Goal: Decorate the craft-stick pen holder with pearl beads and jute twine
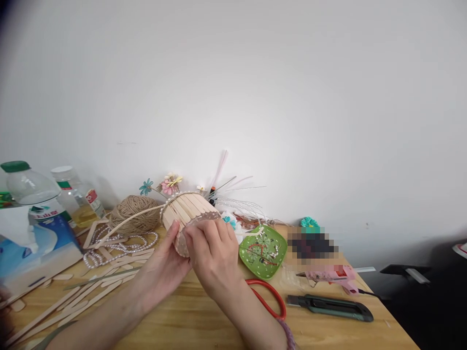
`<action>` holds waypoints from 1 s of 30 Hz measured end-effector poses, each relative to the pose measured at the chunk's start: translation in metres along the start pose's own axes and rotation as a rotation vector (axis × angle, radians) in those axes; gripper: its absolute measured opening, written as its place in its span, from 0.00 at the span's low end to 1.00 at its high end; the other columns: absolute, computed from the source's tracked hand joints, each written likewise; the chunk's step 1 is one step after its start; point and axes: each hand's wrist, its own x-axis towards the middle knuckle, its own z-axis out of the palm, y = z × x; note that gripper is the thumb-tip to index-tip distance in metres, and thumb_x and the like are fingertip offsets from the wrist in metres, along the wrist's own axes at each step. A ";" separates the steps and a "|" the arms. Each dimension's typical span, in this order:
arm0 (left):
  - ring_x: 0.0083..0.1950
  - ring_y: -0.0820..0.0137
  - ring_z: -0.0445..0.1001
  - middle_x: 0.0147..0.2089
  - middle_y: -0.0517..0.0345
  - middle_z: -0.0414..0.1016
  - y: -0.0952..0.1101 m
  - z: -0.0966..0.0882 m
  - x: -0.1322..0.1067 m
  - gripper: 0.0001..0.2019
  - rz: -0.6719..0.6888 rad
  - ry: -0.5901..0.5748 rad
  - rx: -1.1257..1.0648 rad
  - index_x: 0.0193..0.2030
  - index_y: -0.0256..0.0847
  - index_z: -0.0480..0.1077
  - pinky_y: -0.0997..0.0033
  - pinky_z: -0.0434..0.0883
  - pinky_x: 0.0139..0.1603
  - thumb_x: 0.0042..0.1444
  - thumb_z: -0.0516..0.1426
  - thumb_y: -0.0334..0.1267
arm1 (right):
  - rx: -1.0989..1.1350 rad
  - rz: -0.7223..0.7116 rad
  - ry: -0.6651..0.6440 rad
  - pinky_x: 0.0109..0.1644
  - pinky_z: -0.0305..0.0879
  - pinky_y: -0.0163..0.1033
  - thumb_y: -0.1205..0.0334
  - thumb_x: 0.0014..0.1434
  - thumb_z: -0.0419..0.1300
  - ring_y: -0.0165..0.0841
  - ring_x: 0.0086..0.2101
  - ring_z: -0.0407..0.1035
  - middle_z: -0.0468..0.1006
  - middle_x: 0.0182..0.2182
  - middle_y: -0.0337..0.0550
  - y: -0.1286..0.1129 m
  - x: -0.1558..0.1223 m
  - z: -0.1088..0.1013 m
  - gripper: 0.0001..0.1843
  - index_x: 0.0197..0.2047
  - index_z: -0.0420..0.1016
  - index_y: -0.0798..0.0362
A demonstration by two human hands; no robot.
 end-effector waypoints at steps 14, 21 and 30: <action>0.51 0.62 0.75 0.53 0.46 0.76 0.013 0.006 -0.007 0.23 0.052 -0.087 -0.084 0.52 0.35 0.71 0.66 0.75 0.48 0.62 0.48 0.50 | 0.327 0.214 0.065 0.29 0.62 0.34 0.72 0.58 0.55 0.29 0.27 0.64 0.66 0.26 0.38 0.007 0.015 -0.018 0.09 0.28 0.63 0.52; 0.51 0.58 0.75 0.52 0.45 0.76 0.010 0.006 -0.008 0.25 -0.060 -0.012 -0.109 0.54 0.36 0.69 0.59 0.73 0.52 0.60 0.50 0.52 | 0.253 0.278 0.068 0.33 0.67 0.36 0.74 0.59 0.55 0.31 0.33 0.69 0.73 0.31 0.43 0.017 0.020 -0.023 0.08 0.37 0.70 0.53; 0.55 0.51 0.72 0.56 0.41 0.72 0.013 0.006 -0.008 0.30 -0.126 0.004 -0.084 0.61 0.37 0.61 0.58 0.75 0.50 0.59 0.50 0.55 | 0.310 0.374 0.059 0.32 0.69 0.37 0.69 0.60 0.55 0.31 0.30 0.71 0.76 0.30 0.41 0.033 0.019 -0.028 0.08 0.42 0.72 0.51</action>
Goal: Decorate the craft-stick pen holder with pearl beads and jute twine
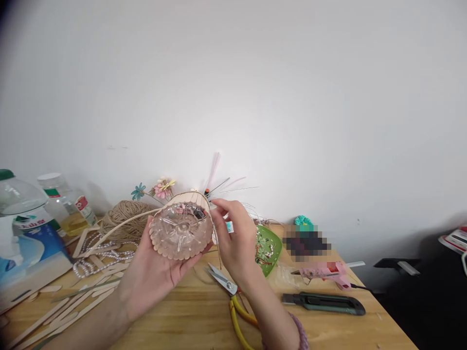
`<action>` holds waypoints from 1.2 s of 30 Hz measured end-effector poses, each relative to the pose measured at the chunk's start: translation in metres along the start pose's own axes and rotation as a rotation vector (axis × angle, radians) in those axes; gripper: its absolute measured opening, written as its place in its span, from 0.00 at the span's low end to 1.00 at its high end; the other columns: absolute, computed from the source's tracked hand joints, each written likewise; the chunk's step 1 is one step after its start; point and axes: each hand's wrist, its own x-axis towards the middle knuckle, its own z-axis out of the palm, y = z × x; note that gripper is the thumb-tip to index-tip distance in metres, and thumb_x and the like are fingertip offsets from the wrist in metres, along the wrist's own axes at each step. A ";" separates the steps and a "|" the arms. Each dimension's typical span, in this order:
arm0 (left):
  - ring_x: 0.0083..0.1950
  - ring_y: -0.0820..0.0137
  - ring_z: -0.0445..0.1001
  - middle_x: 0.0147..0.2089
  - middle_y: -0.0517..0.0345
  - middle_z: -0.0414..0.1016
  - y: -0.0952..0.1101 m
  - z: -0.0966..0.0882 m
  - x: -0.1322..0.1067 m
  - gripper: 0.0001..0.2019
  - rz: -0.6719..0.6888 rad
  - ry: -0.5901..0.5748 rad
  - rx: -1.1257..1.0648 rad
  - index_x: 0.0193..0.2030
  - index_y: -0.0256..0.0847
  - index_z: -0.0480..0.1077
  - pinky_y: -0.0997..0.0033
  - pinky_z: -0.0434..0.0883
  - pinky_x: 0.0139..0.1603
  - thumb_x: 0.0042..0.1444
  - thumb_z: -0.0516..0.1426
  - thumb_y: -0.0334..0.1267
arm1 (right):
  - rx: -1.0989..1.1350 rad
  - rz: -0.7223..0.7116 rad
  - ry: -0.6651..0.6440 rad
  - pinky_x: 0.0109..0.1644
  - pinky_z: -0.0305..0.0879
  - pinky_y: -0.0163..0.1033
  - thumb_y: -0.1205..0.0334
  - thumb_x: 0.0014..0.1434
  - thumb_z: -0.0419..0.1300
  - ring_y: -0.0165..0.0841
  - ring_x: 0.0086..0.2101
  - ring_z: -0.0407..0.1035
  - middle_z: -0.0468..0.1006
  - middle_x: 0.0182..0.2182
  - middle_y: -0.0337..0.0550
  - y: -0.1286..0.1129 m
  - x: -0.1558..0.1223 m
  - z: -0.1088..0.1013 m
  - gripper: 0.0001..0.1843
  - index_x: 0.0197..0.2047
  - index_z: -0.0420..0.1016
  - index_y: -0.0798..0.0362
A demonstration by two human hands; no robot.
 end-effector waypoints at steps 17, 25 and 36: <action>0.54 0.56 0.73 0.56 0.46 0.74 -0.010 -0.011 0.008 0.26 0.054 0.004 0.087 0.60 0.37 0.63 0.60 0.73 0.53 0.59 0.52 0.51 | -0.191 -0.145 -0.208 0.32 0.64 0.38 0.71 0.61 0.54 0.34 0.31 0.64 0.70 0.28 0.43 0.012 0.003 0.000 0.06 0.33 0.68 0.54; 0.58 0.54 0.69 0.59 0.43 0.70 -0.011 -0.013 0.010 0.30 -0.004 0.014 0.100 0.62 0.37 0.60 0.56 0.69 0.58 0.58 0.51 0.53 | -0.009 -0.197 -0.199 0.33 0.64 0.38 0.71 0.63 0.47 0.31 0.31 0.62 0.64 0.30 0.40 0.017 0.009 -0.010 0.07 0.35 0.58 0.51; 0.55 0.49 0.72 0.57 0.40 0.71 -0.004 -0.010 0.008 0.33 -0.055 0.009 0.058 0.62 0.37 0.60 0.60 0.75 0.49 0.58 0.48 0.58 | 0.142 0.170 0.031 0.22 0.61 0.32 0.69 0.61 0.52 0.25 0.19 0.64 0.64 0.21 0.30 0.016 0.007 -0.012 0.05 0.39 0.61 0.49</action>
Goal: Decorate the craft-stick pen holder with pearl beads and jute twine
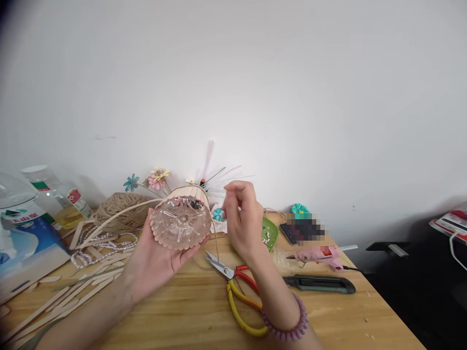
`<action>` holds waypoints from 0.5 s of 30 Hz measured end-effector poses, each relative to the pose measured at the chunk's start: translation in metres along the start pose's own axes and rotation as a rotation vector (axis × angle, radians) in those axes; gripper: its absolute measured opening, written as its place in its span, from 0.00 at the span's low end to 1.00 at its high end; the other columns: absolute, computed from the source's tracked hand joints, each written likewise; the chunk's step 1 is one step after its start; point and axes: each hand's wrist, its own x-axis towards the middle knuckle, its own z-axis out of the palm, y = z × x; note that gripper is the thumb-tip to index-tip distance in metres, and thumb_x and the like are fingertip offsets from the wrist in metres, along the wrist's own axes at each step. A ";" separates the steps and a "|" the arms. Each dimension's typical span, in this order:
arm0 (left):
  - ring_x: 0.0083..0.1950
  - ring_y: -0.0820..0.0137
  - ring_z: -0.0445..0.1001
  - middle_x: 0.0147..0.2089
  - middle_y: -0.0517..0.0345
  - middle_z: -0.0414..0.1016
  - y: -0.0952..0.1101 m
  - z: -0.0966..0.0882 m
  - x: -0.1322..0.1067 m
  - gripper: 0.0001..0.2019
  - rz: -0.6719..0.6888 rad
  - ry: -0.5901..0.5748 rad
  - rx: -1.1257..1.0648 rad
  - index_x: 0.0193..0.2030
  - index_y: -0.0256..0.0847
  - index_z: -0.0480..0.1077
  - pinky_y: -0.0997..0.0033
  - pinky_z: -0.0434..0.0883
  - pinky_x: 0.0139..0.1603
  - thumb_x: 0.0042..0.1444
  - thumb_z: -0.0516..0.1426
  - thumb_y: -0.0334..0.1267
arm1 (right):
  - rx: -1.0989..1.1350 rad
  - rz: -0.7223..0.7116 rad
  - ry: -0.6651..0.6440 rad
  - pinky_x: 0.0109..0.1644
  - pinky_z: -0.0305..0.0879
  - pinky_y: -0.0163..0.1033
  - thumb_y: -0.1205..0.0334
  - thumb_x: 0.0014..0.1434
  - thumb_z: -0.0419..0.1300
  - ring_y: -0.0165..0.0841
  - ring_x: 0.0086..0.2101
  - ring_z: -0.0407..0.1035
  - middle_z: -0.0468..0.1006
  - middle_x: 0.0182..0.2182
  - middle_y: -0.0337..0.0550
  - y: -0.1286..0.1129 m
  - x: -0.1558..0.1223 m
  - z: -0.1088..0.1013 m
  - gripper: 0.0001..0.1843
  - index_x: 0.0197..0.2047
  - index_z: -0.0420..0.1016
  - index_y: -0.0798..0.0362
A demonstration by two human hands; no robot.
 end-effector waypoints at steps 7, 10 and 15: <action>0.55 0.52 0.72 0.56 0.42 0.72 0.007 0.003 -0.004 0.32 0.024 -0.010 -0.022 0.62 0.39 0.61 0.61 0.75 0.49 0.57 0.48 0.59 | -0.293 -0.252 0.021 0.33 0.68 0.38 0.73 0.60 0.52 0.32 0.34 0.69 0.71 0.33 0.42 -0.009 0.005 -0.002 0.11 0.38 0.72 0.49; 0.56 0.51 0.71 0.58 0.41 0.71 0.009 0.005 -0.006 0.33 0.037 -0.017 -0.037 0.62 0.40 0.60 0.61 0.75 0.50 0.57 0.48 0.59 | -0.264 -0.372 0.020 0.32 0.69 0.38 0.75 0.60 0.51 0.31 0.33 0.70 0.72 0.32 0.41 -0.016 0.003 -0.002 0.15 0.39 0.74 0.48; 0.55 0.51 0.72 0.59 0.41 0.69 0.011 0.010 -0.012 0.32 0.048 -0.054 -0.061 0.63 0.41 0.58 0.61 0.75 0.48 0.59 0.46 0.58 | -0.003 0.081 -0.169 0.24 0.69 0.33 0.60 0.66 0.49 0.24 0.21 0.70 0.76 0.44 0.45 -0.018 0.000 -0.005 0.13 0.50 0.69 0.49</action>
